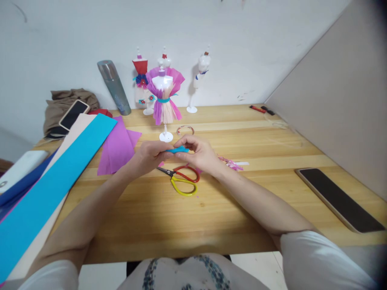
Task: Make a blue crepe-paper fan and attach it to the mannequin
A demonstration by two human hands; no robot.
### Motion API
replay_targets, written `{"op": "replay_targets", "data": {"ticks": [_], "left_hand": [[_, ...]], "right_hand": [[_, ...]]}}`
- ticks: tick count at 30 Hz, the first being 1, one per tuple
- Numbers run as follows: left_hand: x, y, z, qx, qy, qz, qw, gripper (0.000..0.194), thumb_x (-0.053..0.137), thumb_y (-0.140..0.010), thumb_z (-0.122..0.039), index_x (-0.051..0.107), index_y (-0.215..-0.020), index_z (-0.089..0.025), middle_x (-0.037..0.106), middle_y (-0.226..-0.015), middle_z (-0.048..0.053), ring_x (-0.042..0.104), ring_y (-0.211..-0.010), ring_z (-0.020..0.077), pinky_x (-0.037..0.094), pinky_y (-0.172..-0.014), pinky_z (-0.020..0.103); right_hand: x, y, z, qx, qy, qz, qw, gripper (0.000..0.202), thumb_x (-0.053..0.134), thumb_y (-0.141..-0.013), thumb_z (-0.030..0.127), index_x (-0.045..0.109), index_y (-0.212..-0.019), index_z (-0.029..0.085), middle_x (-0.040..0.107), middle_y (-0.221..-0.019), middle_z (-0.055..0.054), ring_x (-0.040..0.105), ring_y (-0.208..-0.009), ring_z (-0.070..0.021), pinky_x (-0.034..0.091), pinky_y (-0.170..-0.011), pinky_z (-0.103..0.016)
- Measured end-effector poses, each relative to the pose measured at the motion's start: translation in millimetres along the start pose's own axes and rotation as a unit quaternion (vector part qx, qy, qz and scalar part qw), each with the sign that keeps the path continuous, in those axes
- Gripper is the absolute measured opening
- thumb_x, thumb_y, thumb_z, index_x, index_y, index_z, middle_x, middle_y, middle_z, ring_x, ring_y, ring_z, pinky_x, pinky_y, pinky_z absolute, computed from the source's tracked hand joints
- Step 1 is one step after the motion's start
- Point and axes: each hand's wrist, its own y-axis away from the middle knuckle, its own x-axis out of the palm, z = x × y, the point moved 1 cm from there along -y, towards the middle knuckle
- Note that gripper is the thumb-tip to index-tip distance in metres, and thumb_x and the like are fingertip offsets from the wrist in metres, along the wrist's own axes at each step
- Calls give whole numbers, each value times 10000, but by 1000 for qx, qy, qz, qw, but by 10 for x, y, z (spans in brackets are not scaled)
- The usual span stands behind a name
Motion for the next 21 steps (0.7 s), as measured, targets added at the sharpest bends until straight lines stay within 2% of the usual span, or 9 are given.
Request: {"op": "replay_targets", "data": {"ticks": [3, 7, 11, 15, 21], "left_hand": [[7, 8, 18, -29, 31, 21, 999, 216, 612, -905, -304, 734, -779, -177, 655, -605, -10, 561, -557, 110, 424, -521, 207], [8, 1, -6, -60, 95, 49, 992, 197, 640, -876, -275, 704, -714, -182, 663, -599, -4, 571, -532, 110, 443, -499, 209], [-7, -15, -40, -62, 98, 49, 992, 190, 635, -881, -309, 733, -777, -185, 695, -623, 12, 606, -553, 131, 478, -524, 226], [-24, -32, -31, -73, 74, 37, 994, 186, 605, -869, -260, 716, -755, -162, 682, -612, 0, 600, -566, 109, 455, -547, 196], [1, -37, -3, -55, 32, 16, 998, 232, 587, -879, -280, 687, -711, -155, 645, -604, -7, 553, -568, 100, 403, -537, 192]], "right_hand": [[-17, -12, -23, 41, -46, 14, 998, 249, 821, -671, 355, 631, -708, 199, 640, -691, 17, 551, -612, -118, 457, -593, -278], [-47, -21, -39, 108, -136, 48, 984, 338, 886, -588, 395, 636, -706, 201, 644, -634, 30, 558, -560, -111, 440, -546, -256], [-95, -31, -32, 145, -192, 98, 966, 331, 863, -638, 431, 658, -754, 198, 669, -627, 14, 592, -558, -113, 462, -545, -246], [-130, -62, -21, 132, -158, 87, 975, 311, 837, -669, 404, 672, -819, 187, 689, -692, 1, 599, -596, -105, 480, -591, -245], [-77, -49, 40, 40, -22, 56, 997, 214, 743, -725, 330, 693, -861, 172, 670, -811, -21, 599, -726, -143, 467, -671, -283]]}}
